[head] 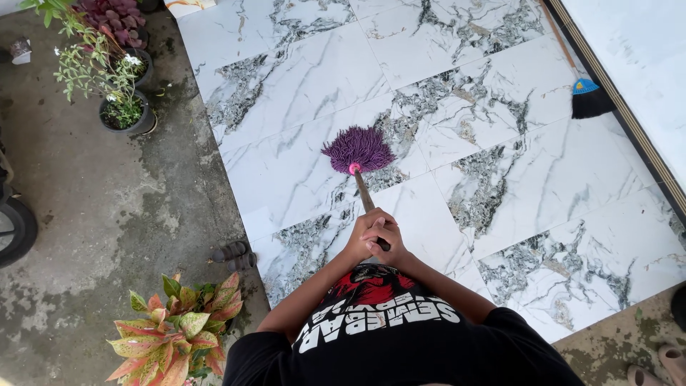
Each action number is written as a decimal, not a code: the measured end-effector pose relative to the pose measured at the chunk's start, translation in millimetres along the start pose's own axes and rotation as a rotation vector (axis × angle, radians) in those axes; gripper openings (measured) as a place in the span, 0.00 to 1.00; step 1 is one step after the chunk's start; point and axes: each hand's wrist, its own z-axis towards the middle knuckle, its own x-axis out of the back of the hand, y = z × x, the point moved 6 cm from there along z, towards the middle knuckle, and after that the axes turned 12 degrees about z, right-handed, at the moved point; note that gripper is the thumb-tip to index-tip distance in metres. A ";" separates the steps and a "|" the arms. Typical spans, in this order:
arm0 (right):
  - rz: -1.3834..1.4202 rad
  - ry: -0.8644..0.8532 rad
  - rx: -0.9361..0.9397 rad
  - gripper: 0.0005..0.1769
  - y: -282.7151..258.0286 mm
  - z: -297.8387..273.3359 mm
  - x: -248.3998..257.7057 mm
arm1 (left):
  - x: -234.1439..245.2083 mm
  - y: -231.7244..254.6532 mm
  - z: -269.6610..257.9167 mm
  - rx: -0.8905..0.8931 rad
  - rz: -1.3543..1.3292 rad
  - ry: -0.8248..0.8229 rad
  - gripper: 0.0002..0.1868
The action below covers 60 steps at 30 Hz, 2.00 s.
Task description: Mopping a tiled floor in an entryway area.
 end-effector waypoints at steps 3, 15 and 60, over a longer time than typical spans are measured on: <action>0.036 -0.024 -0.057 0.08 -11.2 -12.0 -19.4 | 7.6 5.8 -25.7 0.085 0.010 0.003 0.22; 0.113 -0.155 0.052 0.09 -45.1 -30.3 -72.8 | 28.3 29.2 -109.7 0.169 0.198 0.220 0.12; 0.404 -0.538 0.127 0.21 -19.8 -82.8 -82.4 | 3.5 41.5 -167.5 -0.079 0.204 0.593 0.20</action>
